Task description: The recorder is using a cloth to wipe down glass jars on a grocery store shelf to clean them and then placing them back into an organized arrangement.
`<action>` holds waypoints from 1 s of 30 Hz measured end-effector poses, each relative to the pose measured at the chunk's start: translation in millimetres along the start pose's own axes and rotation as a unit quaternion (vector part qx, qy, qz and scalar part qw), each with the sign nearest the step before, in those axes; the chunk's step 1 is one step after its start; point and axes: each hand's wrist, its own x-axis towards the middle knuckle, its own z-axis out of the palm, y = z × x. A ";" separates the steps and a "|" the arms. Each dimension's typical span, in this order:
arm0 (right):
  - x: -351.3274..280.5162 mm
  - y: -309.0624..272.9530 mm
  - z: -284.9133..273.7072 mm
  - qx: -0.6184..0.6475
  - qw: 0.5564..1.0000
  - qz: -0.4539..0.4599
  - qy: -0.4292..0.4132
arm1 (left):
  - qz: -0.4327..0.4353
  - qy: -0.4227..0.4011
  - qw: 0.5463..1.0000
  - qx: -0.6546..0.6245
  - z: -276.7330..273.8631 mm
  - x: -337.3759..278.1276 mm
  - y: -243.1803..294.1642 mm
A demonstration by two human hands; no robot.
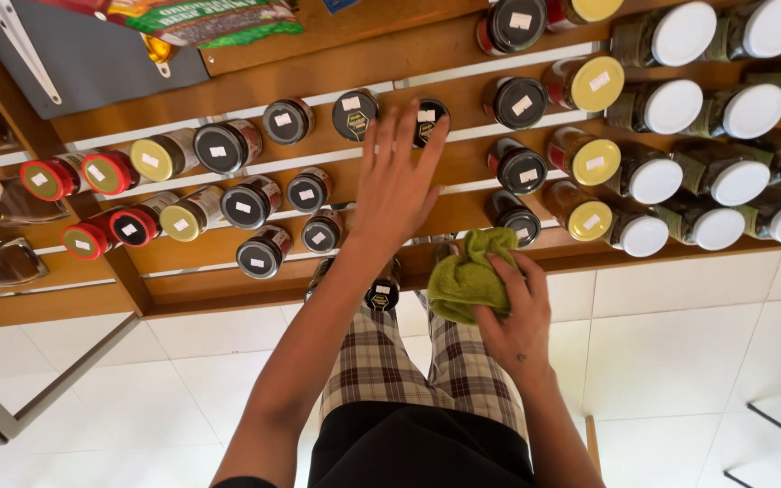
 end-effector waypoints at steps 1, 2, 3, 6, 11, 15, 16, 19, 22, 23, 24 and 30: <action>6.4 -2.5 6.1 0.000 1.000 -0.002 -0.001 | -0.002 0.002 1.000 0.001 14.7 10.9 -7.2; 12.8 -4.7 12.3 -0.003 1.000 -0.020 -0.002 | 0.010 0.003 1.000 0.020 29.5 21.9 -14.5; 16.9 -6.9 16.8 -0.008 0.999 -0.035 -0.004 | 0.021 0.002 0.999 0.037 45.3 31.4 -19.6; 31.0 -7.6 31.5 -0.005 0.999 -0.028 -0.020 | 0.063 0.076 0.979 0.176 93.8 43.4 -42.0; 49.7 3.9 51.1 -0.072 0.997 -0.007 -0.034 | 0.042 -0.036 0.998 0.017 25.0 28.9 -34.1; 80.6 20.5 83.6 -0.127 0.991 0.022 -0.023 | 0.038 0.104 0.990 -0.085 -85.1 -12.1 -6.5; 90.6 23.5 91.3 -0.130 0.991 0.026 -0.028 | 0.034 0.100 0.990 -0.091 -94.2 -27.5 -0.9; 139.7 34.1 123.2 -0.156 0.988 -0.004 0.009 | 0.007 0.122 0.986 -0.115 -117.8 -60.6 4.1; 164.6 56.2 153.1 -0.199 0.979 -0.035 0.023 | 0.004 0.125 0.986 -0.109 -116.4 -86.8 3.7; 162.4 65.2 163.6 -0.238 0.969 -0.060 0.014 | -0.010 0.109 0.985 -0.135 -109.4 -93.5 0.7; 160.8 74.1 173.8 -0.276 0.957 -0.084 0.004 | -0.023 0.092 0.982 -0.161 -102.5 -99.6 -2.2; 139.3 58.1 143.6 -0.307 0.943 -0.021 -0.128 | -0.036 0.055 0.986 -0.155 -86.8 -113.9 -15.4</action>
